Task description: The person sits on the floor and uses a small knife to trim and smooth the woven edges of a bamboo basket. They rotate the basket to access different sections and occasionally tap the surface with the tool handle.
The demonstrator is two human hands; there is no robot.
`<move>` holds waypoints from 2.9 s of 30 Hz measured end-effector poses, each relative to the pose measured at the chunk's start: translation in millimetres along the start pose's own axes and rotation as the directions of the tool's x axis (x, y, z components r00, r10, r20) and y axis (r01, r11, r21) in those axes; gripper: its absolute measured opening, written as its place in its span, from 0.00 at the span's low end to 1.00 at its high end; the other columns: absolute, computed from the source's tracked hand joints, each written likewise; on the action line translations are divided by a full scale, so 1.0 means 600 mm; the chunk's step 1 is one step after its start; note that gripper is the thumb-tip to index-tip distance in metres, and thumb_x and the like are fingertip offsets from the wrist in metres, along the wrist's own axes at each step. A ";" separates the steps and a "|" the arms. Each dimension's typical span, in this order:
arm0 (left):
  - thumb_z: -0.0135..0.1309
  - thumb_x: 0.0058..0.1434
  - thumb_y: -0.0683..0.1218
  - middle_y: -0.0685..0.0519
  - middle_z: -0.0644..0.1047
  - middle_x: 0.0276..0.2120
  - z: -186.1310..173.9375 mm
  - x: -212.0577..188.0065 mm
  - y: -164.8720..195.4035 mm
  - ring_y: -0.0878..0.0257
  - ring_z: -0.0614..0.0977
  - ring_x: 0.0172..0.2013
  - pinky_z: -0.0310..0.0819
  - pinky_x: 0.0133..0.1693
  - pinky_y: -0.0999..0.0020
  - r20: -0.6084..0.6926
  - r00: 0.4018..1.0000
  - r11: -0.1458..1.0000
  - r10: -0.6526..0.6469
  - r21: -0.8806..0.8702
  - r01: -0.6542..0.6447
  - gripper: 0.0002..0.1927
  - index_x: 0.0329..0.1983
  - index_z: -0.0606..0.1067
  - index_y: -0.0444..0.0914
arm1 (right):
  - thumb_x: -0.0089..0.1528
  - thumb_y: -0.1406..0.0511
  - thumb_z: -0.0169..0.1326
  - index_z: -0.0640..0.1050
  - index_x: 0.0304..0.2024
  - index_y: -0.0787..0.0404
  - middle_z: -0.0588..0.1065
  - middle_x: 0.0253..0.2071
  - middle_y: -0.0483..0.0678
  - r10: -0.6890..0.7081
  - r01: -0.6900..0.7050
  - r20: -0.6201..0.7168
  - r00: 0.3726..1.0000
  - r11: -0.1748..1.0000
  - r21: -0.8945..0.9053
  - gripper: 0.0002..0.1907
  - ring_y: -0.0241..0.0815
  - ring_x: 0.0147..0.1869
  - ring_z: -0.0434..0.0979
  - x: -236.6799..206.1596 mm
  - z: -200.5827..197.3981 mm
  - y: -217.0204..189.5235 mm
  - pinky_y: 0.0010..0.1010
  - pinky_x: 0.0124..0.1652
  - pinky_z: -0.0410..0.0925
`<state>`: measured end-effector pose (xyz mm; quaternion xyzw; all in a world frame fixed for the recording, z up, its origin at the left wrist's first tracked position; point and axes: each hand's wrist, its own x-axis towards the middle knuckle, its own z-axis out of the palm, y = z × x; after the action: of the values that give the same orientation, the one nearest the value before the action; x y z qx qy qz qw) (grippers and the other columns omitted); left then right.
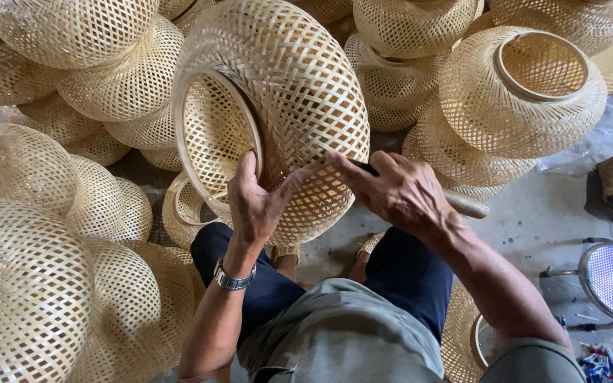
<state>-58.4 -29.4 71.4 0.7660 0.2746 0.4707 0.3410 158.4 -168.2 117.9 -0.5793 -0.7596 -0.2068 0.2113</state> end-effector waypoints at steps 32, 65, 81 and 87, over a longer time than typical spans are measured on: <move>0.66 0.61 0.61 0.51 0.79 0.33 -0.017 -0.021 -0.008 0.64 0.82 0.31 0.77 0.31 0.69 -0.074 0.980 0.974 0.182 0.151 -0.170 0.31 0.47 0.67 0.34 | 0.64 0.64 0.57 0.57 0.76 0.50 0.76 0.28 0.49 0.297 -0.321 0.130 0.946 0.914 0.247 0.39 0.47 0.23 0.74 -0.004 -0.015 -0.009 0.39 0.23 0.68; 0.67 0.61 0.59 0.49 0.75 0.35 -0.009 -0.017 -0.028 0.62 0.77 0.35 0.75 0.37 0.65 -0.097 0.989 0.983 0.115 0.151 -0.100 0.28 0.44 0.69 0.34 | 0.68 0.60 0.55 0.64 0.74 0.52 0.77 0.28 0.50 0.324 -0.331 0.074 0.943 0.892 0.307 0.32 0.43 0.21 0.73 -0.046 0.009 -0.011 0.38 0.23 0.67; 0.66 0.61 0.61 0.49 0.77 0.34 -0.011 -0.022 -0.022 0.61 0.82 0.33 0.78 0.33 0.69 -0.100 0.982 0.975 0.162 0.172 -0.143 0.31 0.46 0.68 0.33 | 0.66 0.56 0.58 0.59 0.75 0.54 0.71 0.24 0.46 0.237 -0.244 0.089 0.967 0.966 0.084 0.38 0.41 0.18 0.69 0.010 -0.015 -0.023 0.36 0.19 0.66; 0.64 0.66 0.61 0.46 0.78 0.41 -0.010 -0.021 -0.010 0.59 0.84 0.40 0.81 0.38 0.68 -0.095 0.970 0.967 0.225 0.143 -0.211 0.30 0.50 0.68 0.32 | 0.66 0.57 0.58 0.63 0.73 0.46 0.66 0.20 0.44 0.210 -0.214 0.072 0.975 0.975 0.056 0.34 0.37 0.16 0.63 0.003 -0.005 -0.023 0.34 0.15 0.61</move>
<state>-69.4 -33.8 62.1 0.7853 0.2374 0.5277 0.2202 145.0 -171.7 120.8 -0.6564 -0.7062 -0.1397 0.2257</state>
